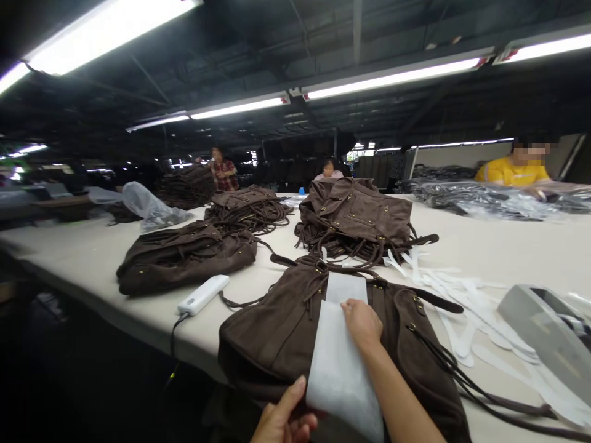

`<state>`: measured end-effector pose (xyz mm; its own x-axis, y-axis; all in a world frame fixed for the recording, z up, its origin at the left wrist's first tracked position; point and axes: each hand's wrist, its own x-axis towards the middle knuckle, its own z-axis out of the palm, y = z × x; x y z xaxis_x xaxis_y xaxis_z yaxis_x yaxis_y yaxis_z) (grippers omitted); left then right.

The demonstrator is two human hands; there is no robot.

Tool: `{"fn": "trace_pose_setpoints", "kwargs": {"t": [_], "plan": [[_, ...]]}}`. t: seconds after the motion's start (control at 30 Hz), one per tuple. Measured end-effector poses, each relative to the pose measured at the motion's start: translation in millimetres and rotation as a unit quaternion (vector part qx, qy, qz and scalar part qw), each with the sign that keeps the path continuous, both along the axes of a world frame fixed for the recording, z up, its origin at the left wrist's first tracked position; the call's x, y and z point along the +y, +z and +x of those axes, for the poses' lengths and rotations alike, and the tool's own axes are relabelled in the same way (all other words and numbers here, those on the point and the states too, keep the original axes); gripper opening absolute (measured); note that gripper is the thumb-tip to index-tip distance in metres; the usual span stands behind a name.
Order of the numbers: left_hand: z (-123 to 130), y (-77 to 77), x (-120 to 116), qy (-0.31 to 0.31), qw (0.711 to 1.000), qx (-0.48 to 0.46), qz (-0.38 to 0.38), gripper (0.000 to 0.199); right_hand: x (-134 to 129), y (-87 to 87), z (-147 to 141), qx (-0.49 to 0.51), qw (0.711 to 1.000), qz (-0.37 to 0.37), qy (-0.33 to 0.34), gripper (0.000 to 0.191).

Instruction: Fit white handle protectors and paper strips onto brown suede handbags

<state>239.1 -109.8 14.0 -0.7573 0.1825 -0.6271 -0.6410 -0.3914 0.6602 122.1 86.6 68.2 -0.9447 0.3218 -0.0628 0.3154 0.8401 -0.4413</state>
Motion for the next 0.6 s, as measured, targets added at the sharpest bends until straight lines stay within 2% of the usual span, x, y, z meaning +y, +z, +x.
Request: {"fn": "trace_pose_setpoints", "kwargs": {"t": [0.03, 0.1, 0.17, 0.23, 0.3, 0.33, 0.4, 0.47, 0.53, 0.6], "plan": [[-6.8, 3.9, 1.0, 0.004, 1.0, -0.006, 0.014, 0.043, 1.2, 0.4, -7.2, 0.003, 1.0, 0.001, -0.008, 0.036], [-13.1, 13.7, 0.0, -0.04, 0.999, -0.005, 0.021, 0.049, 2.5, 0.0, -17.4, 0.011, 1.0, -0.001, -0.017, 0.037], [-7.1, 28.6, -1.7, -0.139, 0.988, 0.061, -0.022, 0.058, 2.4, -1.6, -21.6, 0.017, 0.999, -0.011, -0.027, 0.036], [4.9, 51.7, 2.7, -0.233, 0.953, 0.176, -0.078, 0.063, 1.5, -3.1, -21.4, 0.022, 0.999, -0.024, -0.044, 0.035], [8.6, 80.8, 18.6, -0.285, 0.904, 0.29, -0.132, 0.06, 1.6, -3.8, -19.9, 0.028, 0.997, -0.037, -0.068, 0.034], [3.5, 94.6, 31.3, -0.287, 0.864, 0.372, -0.183, 0.051, 2.7, -4.0, -19.6, 0.032, 0.995, -0.042, -0.082, 0.034], [-21.2, 112.1, 63.1, -0.258, 0.735, 0.527, -0.34, 0.028, 7.5, -4.9, -20.4, 0.039, 0.992, -0.051, -0.109, 0.036], [-55.8, 111.2, 96.3, -0.255, 0.607, 0.546, -0.518, 0.03, 14.2, -6.6, -21.9, 0.044, 0.989, -0.062, -0.127, 0.039], [-86.8, 96.0, 120.1, -0.265, 0.581, 0.533, -0.555, 0.036, 19.5, -8.2, -22.9, 0.049, 0.986, -0.075, -0.137, 0.038], [-107.0, 74.8, 127.8, -0.278, 0.579, 0.53, -0.554, 0.042, 20.6, -9.3, -24.0, 0.057, 0.985, -0.091, -0.138, 0.031]]}}
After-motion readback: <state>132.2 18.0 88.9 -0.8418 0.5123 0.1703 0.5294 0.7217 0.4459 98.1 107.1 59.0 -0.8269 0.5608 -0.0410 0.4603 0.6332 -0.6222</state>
